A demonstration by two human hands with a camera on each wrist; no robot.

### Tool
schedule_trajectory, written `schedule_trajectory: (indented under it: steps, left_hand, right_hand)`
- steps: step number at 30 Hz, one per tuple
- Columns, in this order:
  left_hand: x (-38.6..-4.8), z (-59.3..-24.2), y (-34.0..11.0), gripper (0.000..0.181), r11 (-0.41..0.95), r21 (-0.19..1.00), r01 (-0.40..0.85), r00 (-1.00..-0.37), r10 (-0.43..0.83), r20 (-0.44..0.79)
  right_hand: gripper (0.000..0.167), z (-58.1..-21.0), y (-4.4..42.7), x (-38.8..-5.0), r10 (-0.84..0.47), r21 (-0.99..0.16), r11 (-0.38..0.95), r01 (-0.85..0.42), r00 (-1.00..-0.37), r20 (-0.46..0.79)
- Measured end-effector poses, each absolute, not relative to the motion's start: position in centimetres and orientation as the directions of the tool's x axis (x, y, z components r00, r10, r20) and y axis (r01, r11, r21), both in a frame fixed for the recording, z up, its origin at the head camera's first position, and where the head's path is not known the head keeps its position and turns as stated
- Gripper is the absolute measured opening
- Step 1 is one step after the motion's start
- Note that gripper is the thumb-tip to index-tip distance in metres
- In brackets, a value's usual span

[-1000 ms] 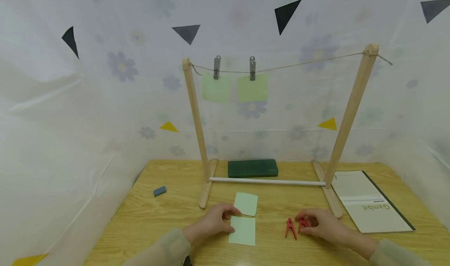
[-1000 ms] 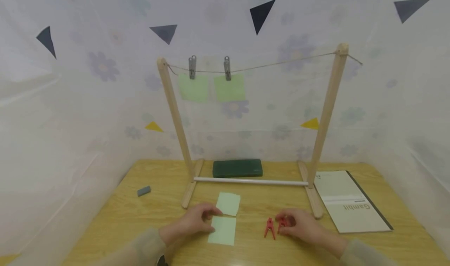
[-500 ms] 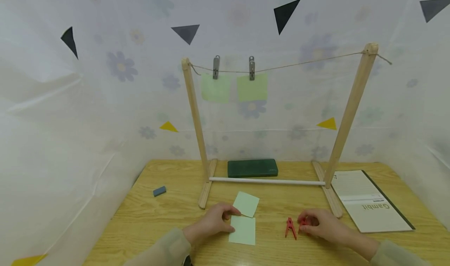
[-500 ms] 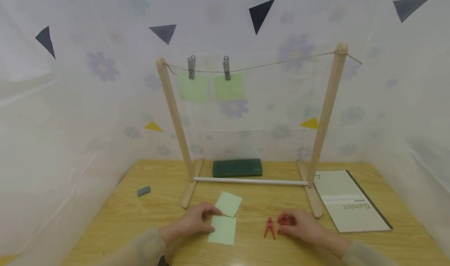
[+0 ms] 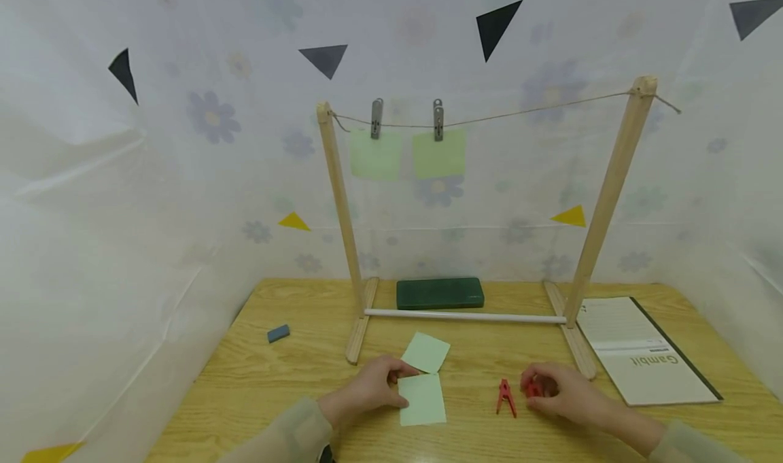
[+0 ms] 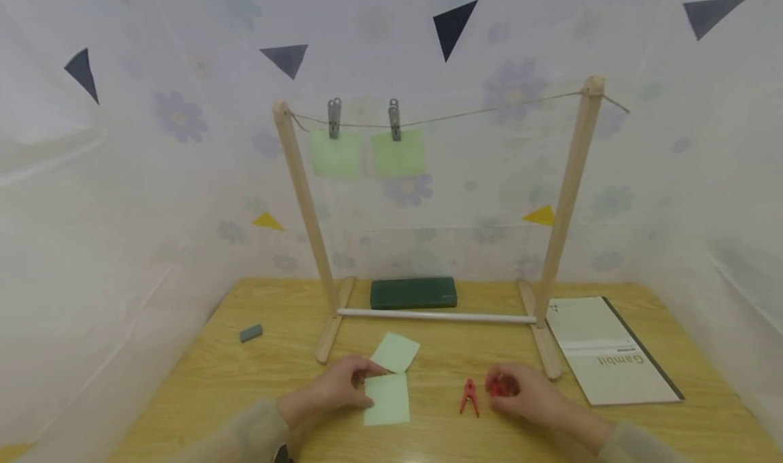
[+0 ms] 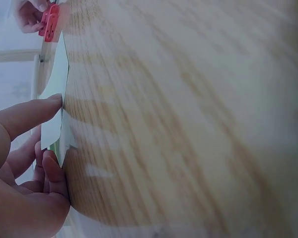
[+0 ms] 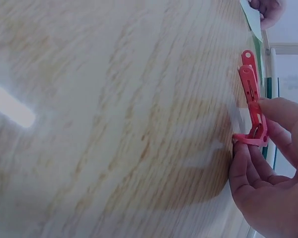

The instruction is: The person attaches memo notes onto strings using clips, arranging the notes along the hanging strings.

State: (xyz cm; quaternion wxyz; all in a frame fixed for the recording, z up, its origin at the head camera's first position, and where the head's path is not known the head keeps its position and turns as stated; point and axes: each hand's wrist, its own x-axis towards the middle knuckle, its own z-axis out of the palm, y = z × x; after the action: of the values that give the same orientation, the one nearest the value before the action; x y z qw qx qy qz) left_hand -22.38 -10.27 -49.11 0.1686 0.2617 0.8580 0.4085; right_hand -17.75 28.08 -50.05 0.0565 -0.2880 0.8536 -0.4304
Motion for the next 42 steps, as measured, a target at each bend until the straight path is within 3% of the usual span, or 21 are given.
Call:
schedule_trajectory:
  steps: [8, 14, 17, 28, 37, 42]
  left_hand:
    - [-22.4, -49.0, -10.3, 0.041, 0.538, 0.778, 0.326, -0.808, 0.586, -0.066]
    - [-22.3, -48.9, -10.3, 0.033, 0.530, 0.787, 0.316, -0.809, 0.584, -0.069]
    - [-22.5, -49.0, -10.4, 0.026, 0.524, 0.799, 0.296, -0.810, 0.581, -0.081]
    - [-22.9, -48.5, -10.5, 0.010, 0.476, 0.840, 0.259, -0.756, 0.641, -0.131]
    - [-23.0, -47.9, -10.0, 0.024, 0.458, 0.872, 0.170, -0.752, 0.632, -0.186]
    - [-23.3, -47.7, -9.6, 0.029, 0.443, 0.878, 0.182, -0.742, 0.647, -0.173]
  right_hand:
    - [0.022, -50.3, 28.5, -17.7, -0.518, -0.747, 0.472, -0.468, -0.833, 0.195]
    - [0.051, -49.4, 28.5, -17.1, -0.413, -0.730, 0.586, -0.351, -0.905, 0.104]
    - [0.058, -49.1, 28.5, -17.0, -0.369, -0.728, 0.613, -0.306, -0.926, 0.079]
    - [0.034, -48.3, 28.9, -17.4, -0.297, -0.693, 0.672, -0.259, -0.953, 0.068]
    - [0.028, -47.5, 29.4, -17.7, -0.317, -0.690, 0.656, -0.307, -0.941, 0.117]
    - [0.029, -46.6, 29.5, -17.7, -0.267, -0.691, 0.675, -0.258, -0.959, 0.097]
